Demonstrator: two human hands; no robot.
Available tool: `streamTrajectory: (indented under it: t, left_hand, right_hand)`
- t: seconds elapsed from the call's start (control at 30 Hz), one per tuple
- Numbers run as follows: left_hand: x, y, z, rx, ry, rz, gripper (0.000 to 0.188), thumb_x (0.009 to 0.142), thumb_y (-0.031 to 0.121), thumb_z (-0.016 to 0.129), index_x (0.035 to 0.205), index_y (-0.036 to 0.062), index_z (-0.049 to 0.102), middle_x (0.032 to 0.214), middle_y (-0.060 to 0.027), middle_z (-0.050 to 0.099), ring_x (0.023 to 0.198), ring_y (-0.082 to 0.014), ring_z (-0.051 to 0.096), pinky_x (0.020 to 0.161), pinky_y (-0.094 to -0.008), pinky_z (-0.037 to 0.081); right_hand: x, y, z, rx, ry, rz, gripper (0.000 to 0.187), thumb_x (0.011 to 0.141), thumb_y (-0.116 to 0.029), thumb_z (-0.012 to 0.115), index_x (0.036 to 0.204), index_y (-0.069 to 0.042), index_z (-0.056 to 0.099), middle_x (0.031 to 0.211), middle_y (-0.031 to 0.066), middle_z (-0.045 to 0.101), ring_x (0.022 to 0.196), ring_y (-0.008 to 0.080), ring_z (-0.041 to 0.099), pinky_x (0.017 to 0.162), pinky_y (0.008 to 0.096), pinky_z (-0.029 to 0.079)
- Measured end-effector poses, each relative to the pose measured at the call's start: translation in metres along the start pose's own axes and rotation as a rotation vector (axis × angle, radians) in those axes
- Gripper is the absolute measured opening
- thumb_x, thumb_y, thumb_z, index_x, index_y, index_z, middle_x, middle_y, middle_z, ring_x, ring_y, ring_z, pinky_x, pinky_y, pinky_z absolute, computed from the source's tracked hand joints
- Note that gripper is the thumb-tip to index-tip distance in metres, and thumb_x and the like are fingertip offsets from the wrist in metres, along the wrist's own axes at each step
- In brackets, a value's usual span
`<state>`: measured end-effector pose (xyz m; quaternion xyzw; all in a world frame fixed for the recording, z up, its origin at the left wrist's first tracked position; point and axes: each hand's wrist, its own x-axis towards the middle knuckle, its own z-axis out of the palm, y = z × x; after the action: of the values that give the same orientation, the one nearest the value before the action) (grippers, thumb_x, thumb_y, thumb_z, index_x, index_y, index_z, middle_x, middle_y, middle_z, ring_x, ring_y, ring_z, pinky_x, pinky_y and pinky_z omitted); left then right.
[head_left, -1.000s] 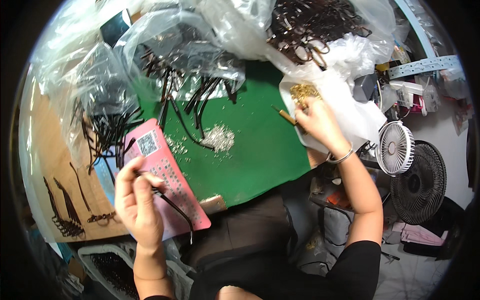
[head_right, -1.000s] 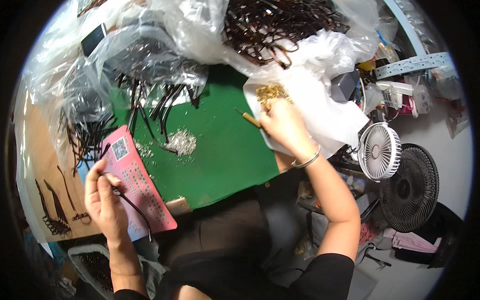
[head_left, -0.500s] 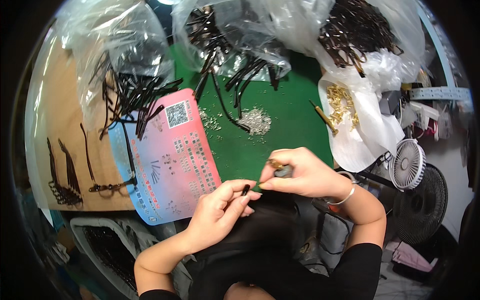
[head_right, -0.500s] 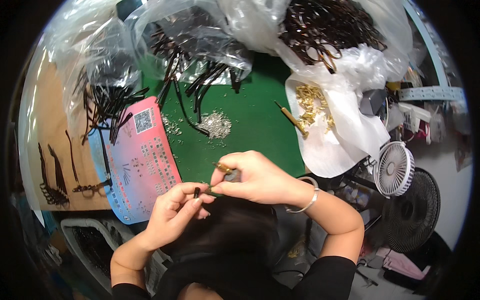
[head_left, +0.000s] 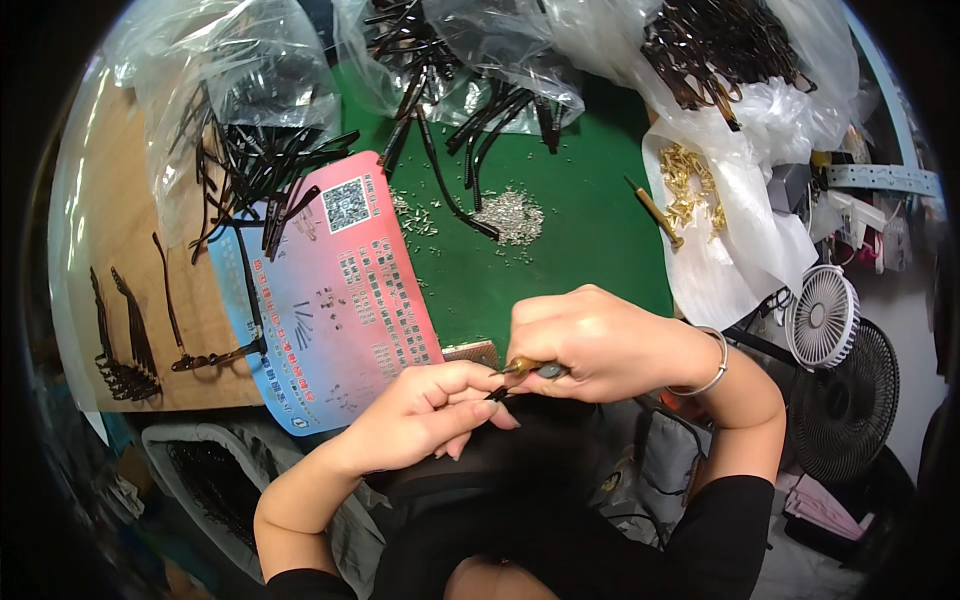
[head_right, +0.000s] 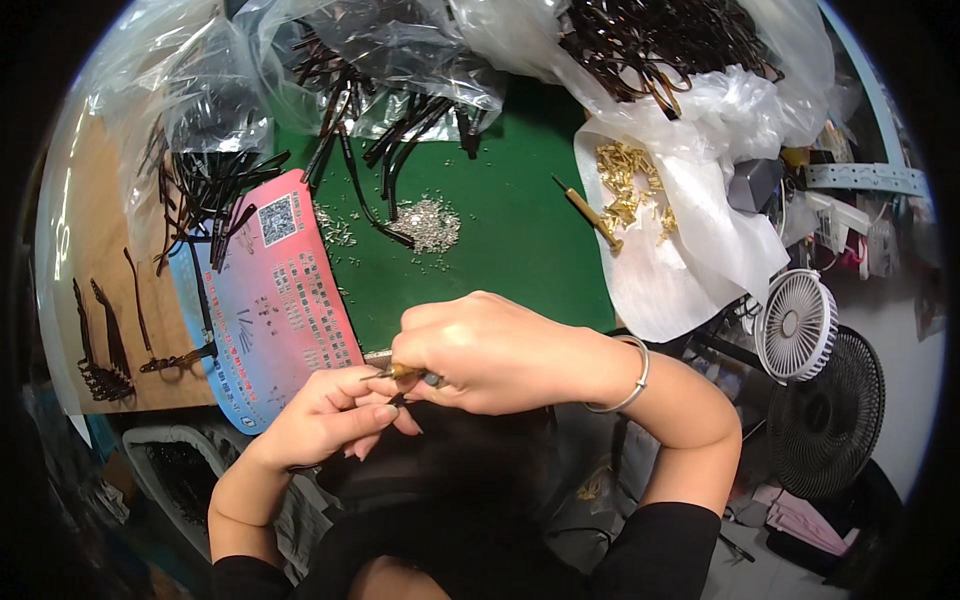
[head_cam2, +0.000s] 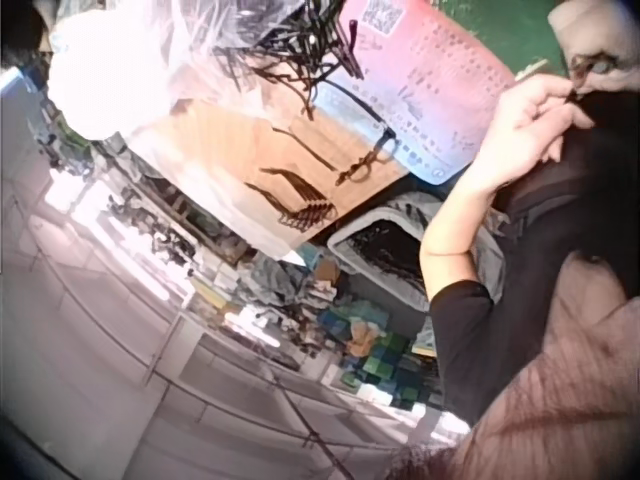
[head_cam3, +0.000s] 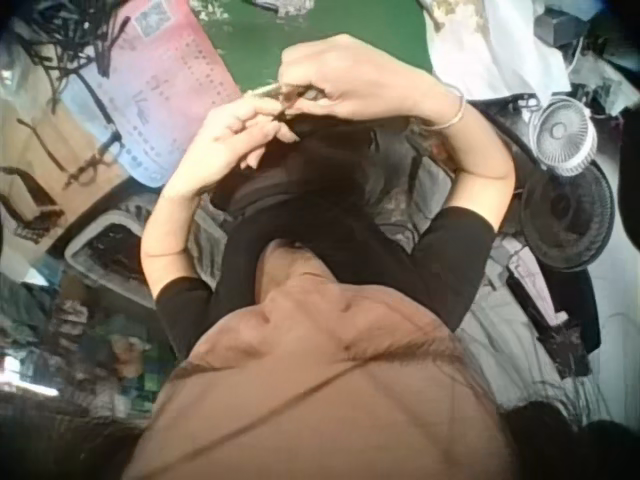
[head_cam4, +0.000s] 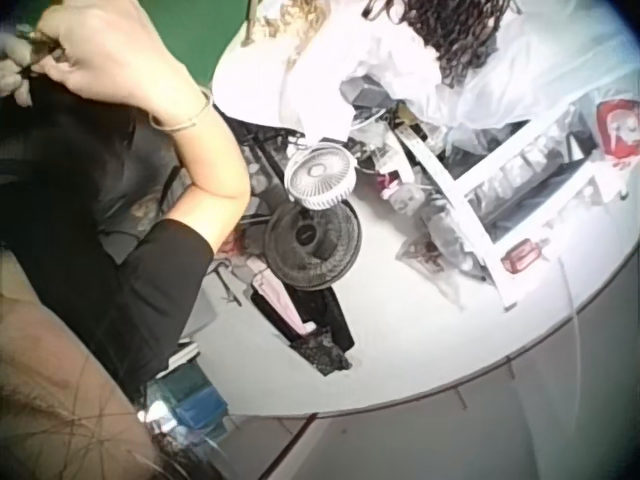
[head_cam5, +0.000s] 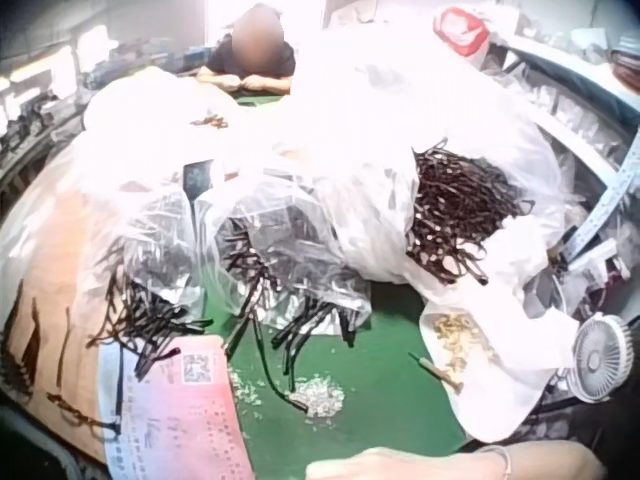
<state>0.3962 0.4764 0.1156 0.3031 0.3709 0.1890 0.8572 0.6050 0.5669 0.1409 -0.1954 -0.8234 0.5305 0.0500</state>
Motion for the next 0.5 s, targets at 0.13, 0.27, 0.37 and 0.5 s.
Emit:
streamTrajectory:
  t: [0.13, 0.27, 0.37, 0.5]
  left_hand:
    - [0.006, -0.005, -0.003, -0.054, -0.076, -0.049, 0.025, 0.095, 0.010, 0.047, 0.117, 0.0016, 0.054, 0.092, -0.0062, 0.066, 0.053, -0.0034, 0.048, 0.048, -0.0167, 0.038]
    - [0.003, -0.002, 0.002, 0.034, -0.062, 0.041, 0.022, 0.093, 0.009, 0.049, 0.113, 0.0028, 0.056, 0.086, -0.0042, 0.067, 0.055, -0.0049, 0.053, 0.050, -0.0191, 0.043]
    - [0.002, -0.003, 0.009, 0.415, 0.017, 0.209, 0.020, 0.089, 0.005, 0.053, 0.108, 0.0043, 0.058, 0.076, -0.0042, 0.066, 0.058, -0.0108, 0.062, 0.054, -0.0245, 0.049]
    - [0.003, -0.012, 0.017, 0.439, 0.137, 0.258, 0.030, 0.088, 0.001, 0.051, 0.117, 0.0062, 0.053, 0.083, -0.0088, 0.065, 0.062, -0.0158, 0.064, 0.057, -0.0267, 0.051]
  right_hand:
    - [-0.001, 0.003, 0.005, -0.018, -0.055, 0.000, 0.016, 0.079, -0.017, 0.066, 0.080, -0.003, 0.058, 0.074, 0.0123, 0.056, 0.067, 0.0325, 0.058, 0.056, 0.0380, 0.047]
    - [-0.003, 0.011, 0.008, 0.568, -0.051, 0.189, 0.022, 0.075, -0.015, 0.073, 0.078, -0.001, 0.056, 0.071, 0.0043, 0.057, 0.061, 0.0153, 0.057, 0.052, 0.0302, 0.045]
    - [-0.004, 0.019, 0.016, 0.860, -0.214, 0.522, 0.034, 0.067, -0.015, 0.082, 0.084, -0.005, 0.054, 0.071, -0.0015, 0.056, 0.066, 0.0062, 0.052, 0.058, 0.0224, 0.042]
    - [-0.006, 0.019, 0.021, 0.753, -0.126, 0.585, 0.047, 0.066, -0.022, 0.083, 0.095, -0.003, 0.051, 0.079, 0.0010, 0.056, 0.072, 0.0075, 0.051, 0.064, 0.0226, 0.043]
